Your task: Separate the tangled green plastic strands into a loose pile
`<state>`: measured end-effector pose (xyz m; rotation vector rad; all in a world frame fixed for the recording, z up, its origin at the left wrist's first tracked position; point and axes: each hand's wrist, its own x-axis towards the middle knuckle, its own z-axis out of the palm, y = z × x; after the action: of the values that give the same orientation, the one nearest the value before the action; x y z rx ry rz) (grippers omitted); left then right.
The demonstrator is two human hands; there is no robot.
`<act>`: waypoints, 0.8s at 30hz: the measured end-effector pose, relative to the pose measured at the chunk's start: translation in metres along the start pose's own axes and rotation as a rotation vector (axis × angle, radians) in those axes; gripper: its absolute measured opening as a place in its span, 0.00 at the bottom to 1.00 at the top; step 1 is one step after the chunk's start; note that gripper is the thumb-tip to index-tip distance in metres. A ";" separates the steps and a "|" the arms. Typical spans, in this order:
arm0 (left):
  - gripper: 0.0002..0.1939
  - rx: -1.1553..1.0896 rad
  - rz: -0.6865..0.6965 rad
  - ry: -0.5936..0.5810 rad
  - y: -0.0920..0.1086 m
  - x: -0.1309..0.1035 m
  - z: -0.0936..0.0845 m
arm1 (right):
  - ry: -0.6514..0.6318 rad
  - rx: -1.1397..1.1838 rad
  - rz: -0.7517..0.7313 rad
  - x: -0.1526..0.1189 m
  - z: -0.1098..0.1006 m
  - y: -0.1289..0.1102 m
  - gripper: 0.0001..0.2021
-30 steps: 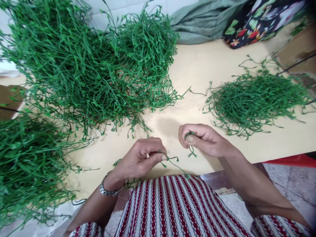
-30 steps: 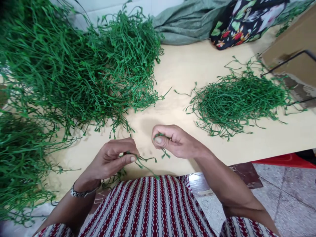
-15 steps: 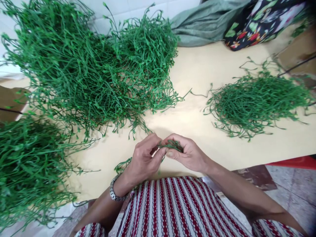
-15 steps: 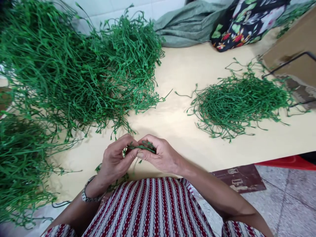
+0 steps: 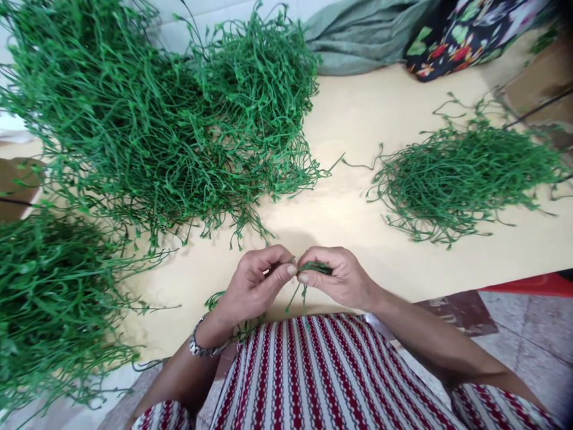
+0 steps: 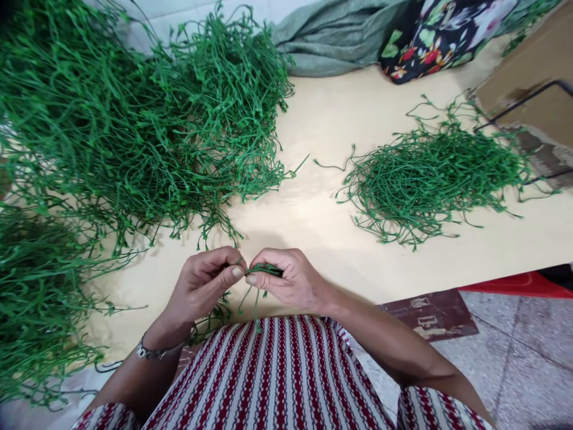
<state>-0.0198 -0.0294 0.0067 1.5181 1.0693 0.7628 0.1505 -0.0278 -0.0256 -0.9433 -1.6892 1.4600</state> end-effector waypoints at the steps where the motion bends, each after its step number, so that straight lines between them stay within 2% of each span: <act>1: 0.13 -0.006 -0.021 0.005 0.001 0.000 0.000 | 0.020 -0.024 -0.030 0.000 0.001 0.000 0.11; 6: 0.13 0.000 -0.070 -0.031 0.004 -0.002 -0.003 | 0.030 -0.104 -0.086 -0.002 0.001 -0.002 0.11; 10: 0.13 -0.073 -0.134 -0.125 0.003 -0.001 -0.005 | -0.091 -0.165 -0.116 -0.002 -0.005 -0.003 0.12; 12: 0.13 -0.177 -0.169 -0.161 0.001 0.000 -0.005 | -0.178 -0.119 -0.113 -0.002 -0.007 -0.003 0.14; 15: 0.13 -0.325 -0.206 -0.185 -0.002 0.001 -0.004 | -0.235 0.105 -0.079 -0.003 -0.005 0.002 0.15; 18: 0.11 -0.410 -0.214 -0.167 -0.004 0.000 -0.004 | -0.171 0.359 -0.056 -0.005 0.002 0.011 0.13; 21: 0.12 -0.431 -0.227 -0.079 -0.007 -0.003 -0.005 | 0.006 0.536 -0.066 -0.006 0.005 0.016 0.14; 22: 0.13 -0.424 -0.232 -0.041 -0.008 -0.003 -0.005 | 0.070 0.537 -0.073 -0.006 0.002 0.015 0.14; 24: 0.14 -0.400 -0.237 0.013 -0.008 -0.003 -0.007 | 0.175 0.395 -0.082 -0.006 -0.010 0.010 0.13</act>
<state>-0.0288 -0.0296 0.0002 1.0299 1.0139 0.7667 0.1626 -0.0275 -0.0350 -0.7500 -1.2380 1.5338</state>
